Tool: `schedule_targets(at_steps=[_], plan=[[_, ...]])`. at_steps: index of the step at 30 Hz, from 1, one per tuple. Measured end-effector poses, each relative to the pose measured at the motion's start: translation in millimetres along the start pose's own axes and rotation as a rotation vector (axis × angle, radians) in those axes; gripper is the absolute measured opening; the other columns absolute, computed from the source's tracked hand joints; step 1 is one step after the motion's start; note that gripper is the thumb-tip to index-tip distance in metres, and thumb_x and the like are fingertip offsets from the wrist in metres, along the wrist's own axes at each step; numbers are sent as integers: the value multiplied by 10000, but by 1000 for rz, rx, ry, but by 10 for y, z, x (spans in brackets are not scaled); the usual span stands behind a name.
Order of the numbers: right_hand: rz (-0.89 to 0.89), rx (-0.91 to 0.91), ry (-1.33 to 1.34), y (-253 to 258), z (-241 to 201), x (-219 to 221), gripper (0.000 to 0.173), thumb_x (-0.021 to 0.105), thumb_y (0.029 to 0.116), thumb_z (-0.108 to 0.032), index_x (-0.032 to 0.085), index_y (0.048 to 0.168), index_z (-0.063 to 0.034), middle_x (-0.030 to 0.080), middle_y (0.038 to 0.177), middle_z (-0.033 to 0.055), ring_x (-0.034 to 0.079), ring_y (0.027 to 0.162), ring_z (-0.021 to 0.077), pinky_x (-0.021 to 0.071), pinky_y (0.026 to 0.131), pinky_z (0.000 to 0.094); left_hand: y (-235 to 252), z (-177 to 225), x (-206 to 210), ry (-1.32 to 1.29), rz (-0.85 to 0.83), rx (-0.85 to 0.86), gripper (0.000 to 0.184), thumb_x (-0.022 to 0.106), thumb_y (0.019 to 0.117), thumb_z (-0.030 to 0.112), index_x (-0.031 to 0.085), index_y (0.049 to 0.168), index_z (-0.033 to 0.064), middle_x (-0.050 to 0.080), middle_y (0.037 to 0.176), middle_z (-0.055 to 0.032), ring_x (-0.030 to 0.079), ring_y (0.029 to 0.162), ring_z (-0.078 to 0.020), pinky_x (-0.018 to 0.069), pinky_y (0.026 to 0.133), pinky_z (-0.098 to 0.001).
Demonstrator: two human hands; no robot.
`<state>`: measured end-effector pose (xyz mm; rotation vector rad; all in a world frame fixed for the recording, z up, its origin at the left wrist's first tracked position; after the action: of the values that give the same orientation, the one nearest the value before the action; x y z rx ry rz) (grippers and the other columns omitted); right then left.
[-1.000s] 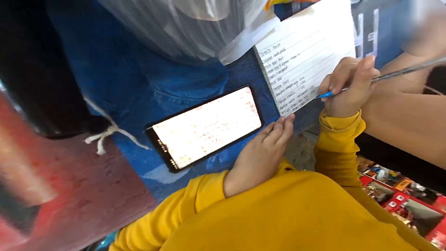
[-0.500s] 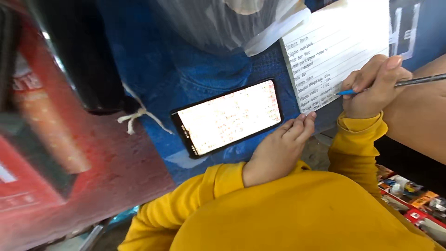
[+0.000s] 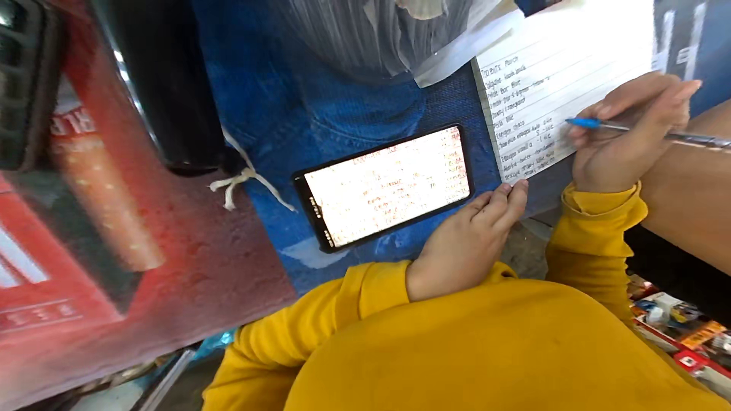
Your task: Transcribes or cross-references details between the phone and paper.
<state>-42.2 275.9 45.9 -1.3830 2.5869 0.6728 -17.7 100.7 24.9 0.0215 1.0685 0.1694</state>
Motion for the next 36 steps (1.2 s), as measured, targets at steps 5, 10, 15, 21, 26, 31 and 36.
schedule_targets(at_steps=[5, 10, 15, 21, 26, 31, 36], plan=[[-29, -45, -5, 11, -5, 5, 275, 388, 1121, -325, 641, 1034, -260, 709, 950, -193, 691, 751, -29, 581, 621, 147, 1, 12, 11, 34, -15, 11, 443, 453, 1013, -28, 487, 1453, -62, 494, 1529, -178, 545, 1365, -262, 425, 1098, -305], [-39, -41, -26, 6, 22, 5, 269, 394, 1120, -328, 643, 1041, -261, 713, 929, -198, 696, 758, -29, 580, 634, 146, -8, 18, 0, 44, 10, 18, 436, 466, 1002, -39, 507, 1436, -64, 501, 1522, -181, 557, 1352, -263, 431, 1092, -306], [-13, -36, -37, -7, 10, -1, 285, 377, 1123, -266, 645, 1033, -240, 719, 929, -186, 697, 750, -29, 583, 631, 151, -12, 19, -8, 70, 27, 12, 431, 463, 1001, -42, 514, 1429, -64, 522, 1505, -177, 572, 1337, -254, 436, 1083, -293], [-47, -75, -40, -15, -15, 16, 246, 419, 1113, -356, 649, 1089, -273, 719, 979, -204, 702, 765, -32, 590, 631, 153, -4, 2, -2, -9, 18, -2, 447, 483, 993, -41, 500, 1438, -72, 518, 1506, -187, 565, 1345, -268, 436, 1091, -307], [-67, -259, -465, 19, -144, 4, 364, 434, 1114, -270, 682, 1067, -8, 726, 987, 14, 694, 952, 49, 567, 876, 252, -24, -18, -22, -25, 69, -30, 468, 490, 993, -21, 480, 1459, -65, 545, 1481, -183, 588, 1318, -253, 451, 1065, -296], [-55, -264, -770, 135, -137, -67, 320, 483, 1090, -123, 708, 1090, 105, 720, 1108, 276, 671, 1176, 340, 477, 1070, 381, -35, -38, -28, -87, 88, -61, 485, 511, 984, -14, 471, 1465, -64, 564, 1458, -192, 609, 1290, -269, 468, 1047, -301], [-47, -210, -774, 137, -96, -71, 312, 470, 1088, -99, 711, 1100, 99, 711, 1144, 278, 662, 1190, 339, 476, 1064, 366, -33, -41, -22, -94, 80, -59, 474, 500, 993, -12, 473, 1463, -64, 553, 1469, -193, 601, 1300, -271, 459, 1057, -300]])
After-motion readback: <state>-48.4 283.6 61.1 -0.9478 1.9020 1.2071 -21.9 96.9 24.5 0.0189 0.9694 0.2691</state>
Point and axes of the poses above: each hand's wrist, its own y-axis towards the middle knuckle, its own x-axis out of the palm, z = x × y, the point moved 10 cm from there along y, towards the middle knuckle
